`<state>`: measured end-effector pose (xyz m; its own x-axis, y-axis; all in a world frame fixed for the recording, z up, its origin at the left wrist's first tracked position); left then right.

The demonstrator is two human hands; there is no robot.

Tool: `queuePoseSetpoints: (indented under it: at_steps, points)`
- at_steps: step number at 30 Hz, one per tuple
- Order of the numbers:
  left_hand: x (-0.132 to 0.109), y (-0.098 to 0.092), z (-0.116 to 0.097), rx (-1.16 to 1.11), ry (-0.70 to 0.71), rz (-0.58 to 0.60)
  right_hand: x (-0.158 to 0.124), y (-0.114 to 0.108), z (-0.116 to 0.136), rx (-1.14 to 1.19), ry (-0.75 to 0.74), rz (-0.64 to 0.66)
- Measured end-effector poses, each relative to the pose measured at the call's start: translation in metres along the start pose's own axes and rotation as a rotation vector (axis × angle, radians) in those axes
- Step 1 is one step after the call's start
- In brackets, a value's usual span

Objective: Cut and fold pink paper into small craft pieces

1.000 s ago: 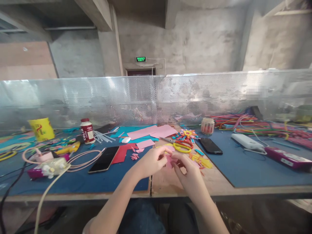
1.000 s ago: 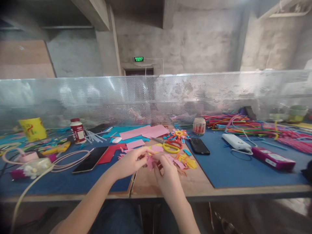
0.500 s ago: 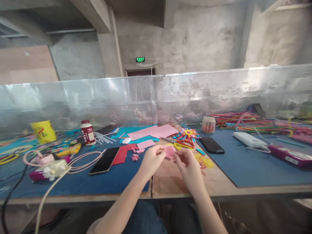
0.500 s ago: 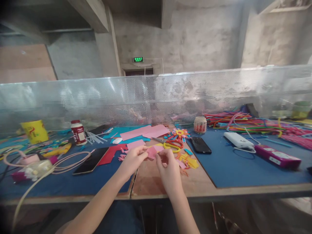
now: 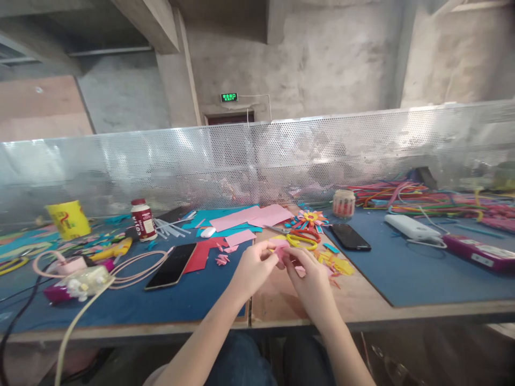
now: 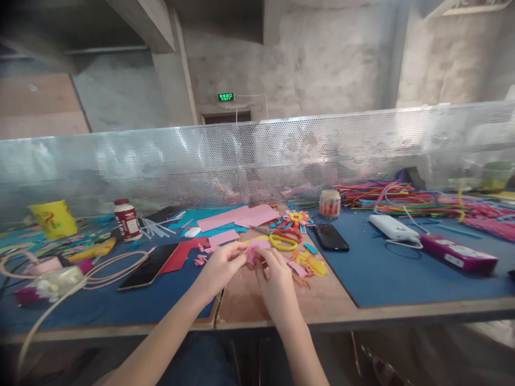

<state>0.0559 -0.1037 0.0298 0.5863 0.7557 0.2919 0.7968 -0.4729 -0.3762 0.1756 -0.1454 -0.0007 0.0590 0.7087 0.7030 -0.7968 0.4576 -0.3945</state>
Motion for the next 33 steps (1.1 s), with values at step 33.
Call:
queuePoseSetpoints:
  at_steps: [33]
  points:
    - [-0.003, 0.003, -0.006, -0.076, 0.067, 0.009, -0.006, -0.003, 0.006, -0.001, -0.122, -0.138]
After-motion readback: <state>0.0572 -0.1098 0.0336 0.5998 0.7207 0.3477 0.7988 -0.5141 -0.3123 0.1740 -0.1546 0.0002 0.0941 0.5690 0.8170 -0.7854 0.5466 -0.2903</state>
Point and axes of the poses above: each hand's wrist, its own x-axis towards the middle knuckle, its own y-axis out of the palm, z = x × y, the point moved 4 cm from there along x, towards the middle knuckle, and after that the axes turned 8 degrees about z, right-handed, at the moved point
